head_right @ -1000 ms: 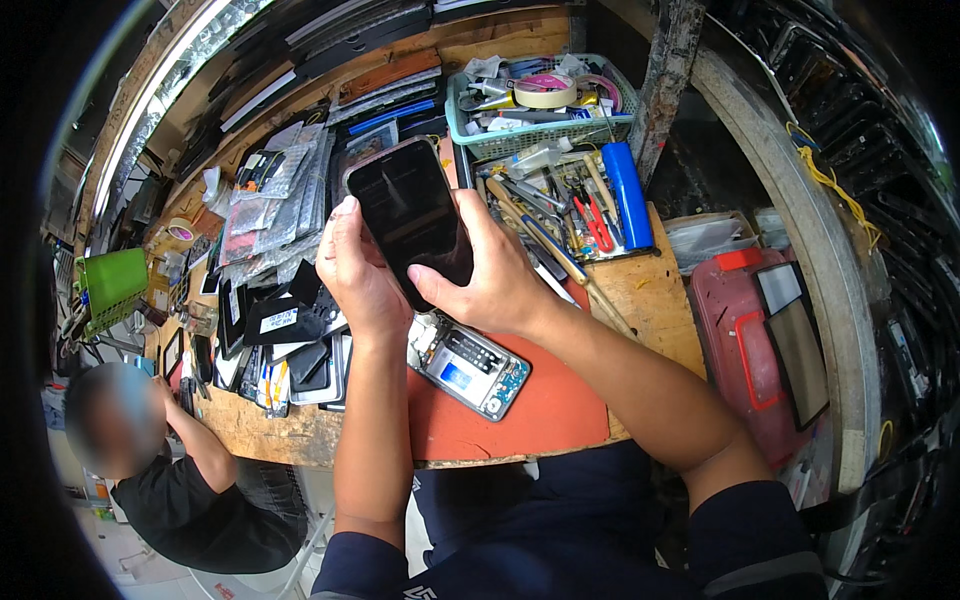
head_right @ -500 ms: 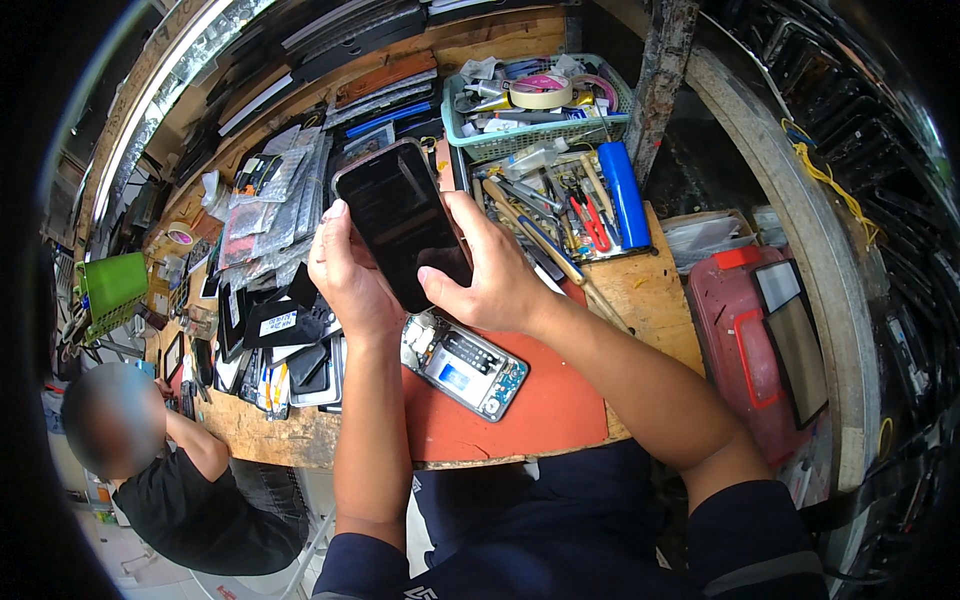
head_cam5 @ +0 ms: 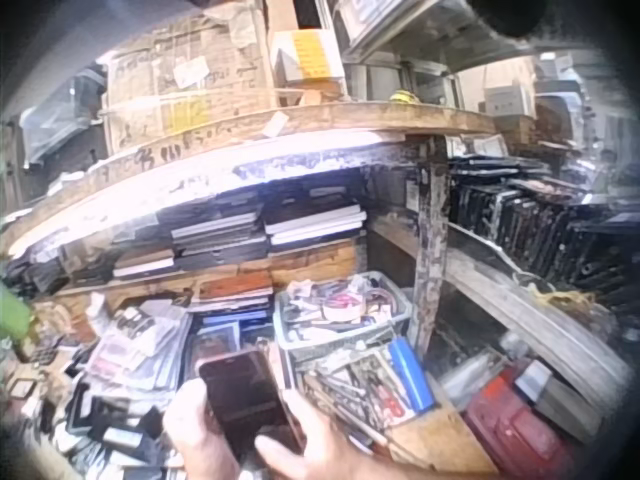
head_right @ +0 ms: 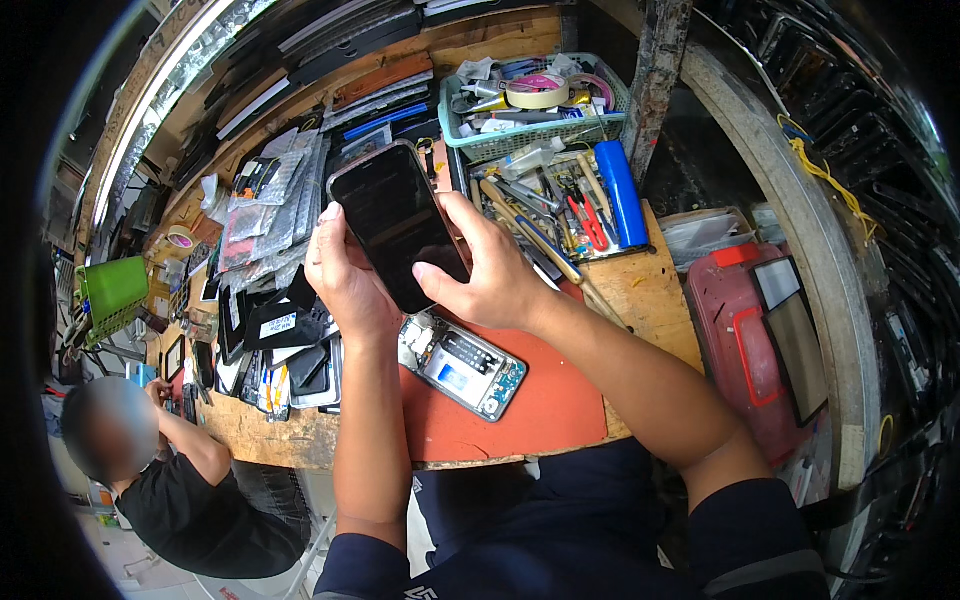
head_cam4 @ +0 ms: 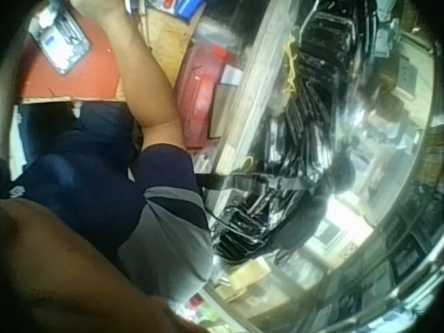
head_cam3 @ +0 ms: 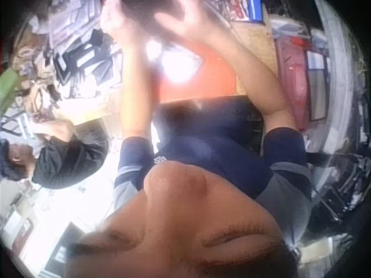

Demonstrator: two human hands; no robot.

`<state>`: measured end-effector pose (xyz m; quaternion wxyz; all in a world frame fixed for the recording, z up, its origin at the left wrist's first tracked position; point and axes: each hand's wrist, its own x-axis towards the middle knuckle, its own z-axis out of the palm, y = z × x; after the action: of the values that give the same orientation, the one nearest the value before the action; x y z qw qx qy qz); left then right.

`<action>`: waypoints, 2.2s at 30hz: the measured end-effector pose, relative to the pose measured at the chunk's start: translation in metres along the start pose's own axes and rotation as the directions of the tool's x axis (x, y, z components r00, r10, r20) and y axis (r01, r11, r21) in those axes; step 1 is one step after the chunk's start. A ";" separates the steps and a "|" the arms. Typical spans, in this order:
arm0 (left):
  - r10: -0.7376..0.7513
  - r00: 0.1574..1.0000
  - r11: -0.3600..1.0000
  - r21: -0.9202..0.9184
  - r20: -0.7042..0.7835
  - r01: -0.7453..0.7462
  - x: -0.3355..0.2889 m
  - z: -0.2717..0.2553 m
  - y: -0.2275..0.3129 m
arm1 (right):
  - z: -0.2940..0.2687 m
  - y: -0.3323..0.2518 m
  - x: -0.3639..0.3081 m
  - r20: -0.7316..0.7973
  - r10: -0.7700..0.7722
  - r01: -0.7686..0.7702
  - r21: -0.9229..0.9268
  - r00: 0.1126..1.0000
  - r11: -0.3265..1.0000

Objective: The person holds a smartphone and repeatedly taps the screen to wake it, then swipes through the home screen and app drawer. The person rotates the phone to view the back and sides while continuing to tap the screen. Another person works at a separate station in the background.

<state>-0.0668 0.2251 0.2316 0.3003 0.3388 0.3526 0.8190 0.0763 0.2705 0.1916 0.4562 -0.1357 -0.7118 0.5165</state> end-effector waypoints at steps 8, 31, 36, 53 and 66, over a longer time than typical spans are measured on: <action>0.003 1.000 1.000 -0.010 0.000 -0.003 0.001 -0.002 0.001 | -0.003 -0.006 0.000 0.040 0.036 -0.038 0.043 0.999 0.998; 0.049 0.999 0.999 0.006 -0.003 -0.049 0.002 -0.002 0.002 | -0.001 -0.007 0.000 0.069 -0.082 0.089 -0.106 0.994 0.990; 0.038 0.999 0.999 0.017 -0.018 -0.037 0.001 -0.001 0.001 | 0.008 -0.016 -0.001 0.028 -0.056 0.061 -0.191 0.998 0.980; 0.021 1.000 1.000 -0.005 -0.015 -0.021 0.001 0.002 0.004 | 0.000 0.005 -0.002 0.032 -0.076 0.076 -0.007 0.997 0.997; 0.019 1.000 1.000 -0.018 0.010 -0.019 -0.002 0.002 0.001 | 0.005 -0.001 0.002 -0.029 -0.078 0.077 -0.043 0.997 0.996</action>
<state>-0.0640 0.2236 0.2332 0.2973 0.3437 0.3403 0.8232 0.0712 0.2682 0.1934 0.4840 -0.1256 -0.7200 0.4813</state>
